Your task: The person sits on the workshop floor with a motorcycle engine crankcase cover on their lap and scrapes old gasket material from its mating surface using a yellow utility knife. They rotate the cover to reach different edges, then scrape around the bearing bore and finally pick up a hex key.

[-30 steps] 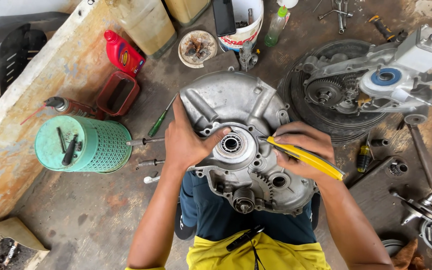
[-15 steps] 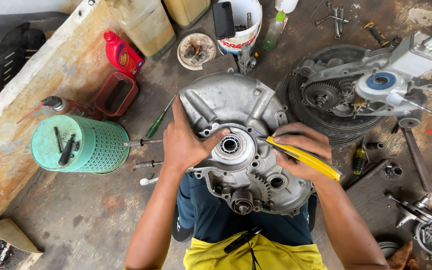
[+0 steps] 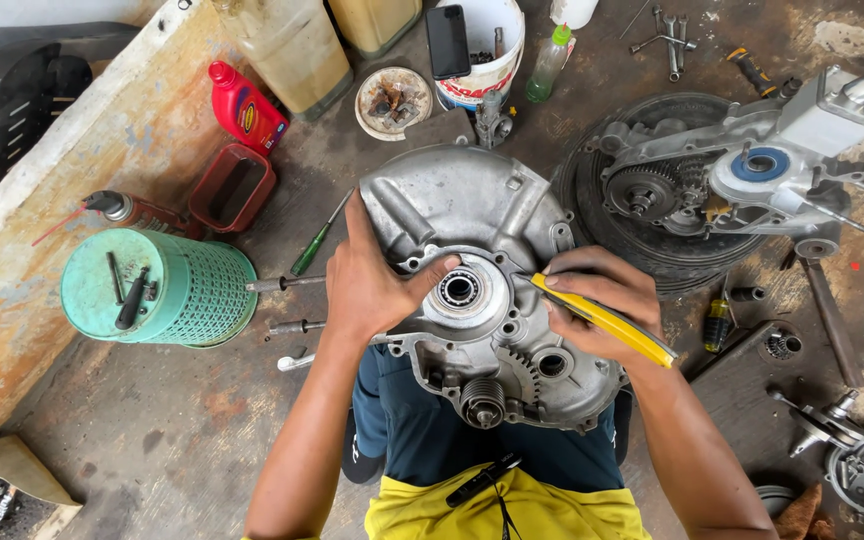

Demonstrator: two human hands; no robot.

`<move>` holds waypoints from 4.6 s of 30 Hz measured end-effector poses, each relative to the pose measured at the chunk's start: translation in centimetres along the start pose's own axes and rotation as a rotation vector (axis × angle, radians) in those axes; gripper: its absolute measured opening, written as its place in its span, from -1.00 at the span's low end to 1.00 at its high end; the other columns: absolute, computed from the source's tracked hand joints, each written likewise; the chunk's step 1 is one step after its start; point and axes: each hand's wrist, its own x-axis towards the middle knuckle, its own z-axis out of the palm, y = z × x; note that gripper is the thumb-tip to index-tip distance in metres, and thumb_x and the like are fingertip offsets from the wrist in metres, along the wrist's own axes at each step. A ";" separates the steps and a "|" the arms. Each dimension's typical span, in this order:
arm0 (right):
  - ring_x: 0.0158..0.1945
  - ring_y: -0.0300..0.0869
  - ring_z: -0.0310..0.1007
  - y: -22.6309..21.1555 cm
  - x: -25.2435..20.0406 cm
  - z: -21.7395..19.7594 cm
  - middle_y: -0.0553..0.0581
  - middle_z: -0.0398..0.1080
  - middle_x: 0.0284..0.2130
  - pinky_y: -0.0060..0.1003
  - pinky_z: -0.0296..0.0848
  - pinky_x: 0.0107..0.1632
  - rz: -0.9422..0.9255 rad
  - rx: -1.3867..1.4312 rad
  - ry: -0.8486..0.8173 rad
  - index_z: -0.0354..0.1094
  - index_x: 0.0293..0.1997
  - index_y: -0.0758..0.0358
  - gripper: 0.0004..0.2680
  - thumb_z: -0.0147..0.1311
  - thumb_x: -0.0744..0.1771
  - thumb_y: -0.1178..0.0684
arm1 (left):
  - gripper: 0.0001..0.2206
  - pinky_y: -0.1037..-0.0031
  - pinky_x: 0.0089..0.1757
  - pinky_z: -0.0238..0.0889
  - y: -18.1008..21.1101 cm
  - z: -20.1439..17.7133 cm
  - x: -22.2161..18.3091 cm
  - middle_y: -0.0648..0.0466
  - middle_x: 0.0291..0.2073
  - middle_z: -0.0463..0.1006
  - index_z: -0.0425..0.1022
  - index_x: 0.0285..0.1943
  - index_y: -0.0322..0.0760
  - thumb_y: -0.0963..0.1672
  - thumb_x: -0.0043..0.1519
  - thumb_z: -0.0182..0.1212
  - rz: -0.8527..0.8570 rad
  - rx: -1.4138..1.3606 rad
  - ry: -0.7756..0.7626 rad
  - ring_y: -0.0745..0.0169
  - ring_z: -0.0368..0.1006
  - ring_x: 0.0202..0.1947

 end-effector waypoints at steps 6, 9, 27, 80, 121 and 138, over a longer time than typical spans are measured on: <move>-0.41 0.11 0.55 -0.5 0.6 0.2 0.37 0.50 -0.39 -0.08 0.55 -0.30 -0.002 0.033 0.009 0.53 -0.34 0.47 -0.98 0.24 0.25 0.32 | 0.05 -0.20 0.05 0.31 0.1 -0.2 -0.2 -0.43 -0.05 0.56 -0.10 0.48 -0.16 0.15 -0.14 0.48 -0.007 -0.005 0.002 -0.59 0.48 0.00; -0.41 0.11 0.54 -0.4 0.5 0.2 0.39 0.49 -0.40 -0.06 0.54 -0.31 -0.008 0.012 0.012 0.53 -0.33 0.49 -0.97 0.24 0.24 0.34 | 0.04 -0.19 0.05 0.31 0.7 -0.3 -0.3 -0.43 -0.05 0.56 -0.09 0.48 -0.16 0.15 -0.13 0.47 -0.003 0.005 0.005 -0.60 0.48 0.00; -0.39 0.14 0.55 0.2 -0.2 0.1 0.40 0.51 -0.39 -0.06 0.54 -0.29 -0.025 0.029 0.009 0.51 -0.32 0.48 -0.96 0.24 0.26 0.30 | 0.06 -0.18 0.05 0.32 0.4 -0.3 -0.5 -0.41 -0.04 0.56 -0.11 0.49 -0.13 0.17 -0.14 0.48 -0.014 0.002 0.001 -0.56 0.49 0.01; -0.11 -0.05 0.34 -2.1 -4.3 -0.8 0.29 0.19 -0.05 -0.17 0.53 -0.09 0.237 0.062 0.441 0.11 0.27 0.26 -0.68 -0.16 0.47 -0.17 | 0.12 -0.04 -0.17 0.40 0.2 0.4 -3.5 -0.40 -0.12 0.59 -0.09 0.48 -0.39 0.16 -0.15 0.53 0.221 0.066 0.231 -0.43 0.57 -0.16; -0.38 0.03 0.52 -4.1 -6.6 0.6 0.38 0.42 -0.37 -0.13 0.49 -0.16 0.173 -0.326 0.335 0.03 0.12 0.53 -0.78 0.02 0.41 0.32 | 0.07 -0.15 0.02 0.32 -0.6 -0.1 -2.5 -0.42 -0.10 0.58 -0.12 0.49 -0.23 0.22 -0.10 0.43 0.078 0.017 0.063 -0.56 0.51 -0.02; -0.14 0.21 0.57 -5.0 -6.6 1.5 0.37 0.52 -0.11 0.02 0.47 -0.07 -0.004 -0.693 0.098 0.27 0.05 0.45 -0.84 0.14 0.39 0.25 | -0.40 -0.19 0.18 0.01 -4.6 2.3 -7.3 -0.26 0.19 0.33 0.40 0.21 -0.12 0.23 0.18 0.21 0.955 0.247 0.507 -0.39 0.26 0.24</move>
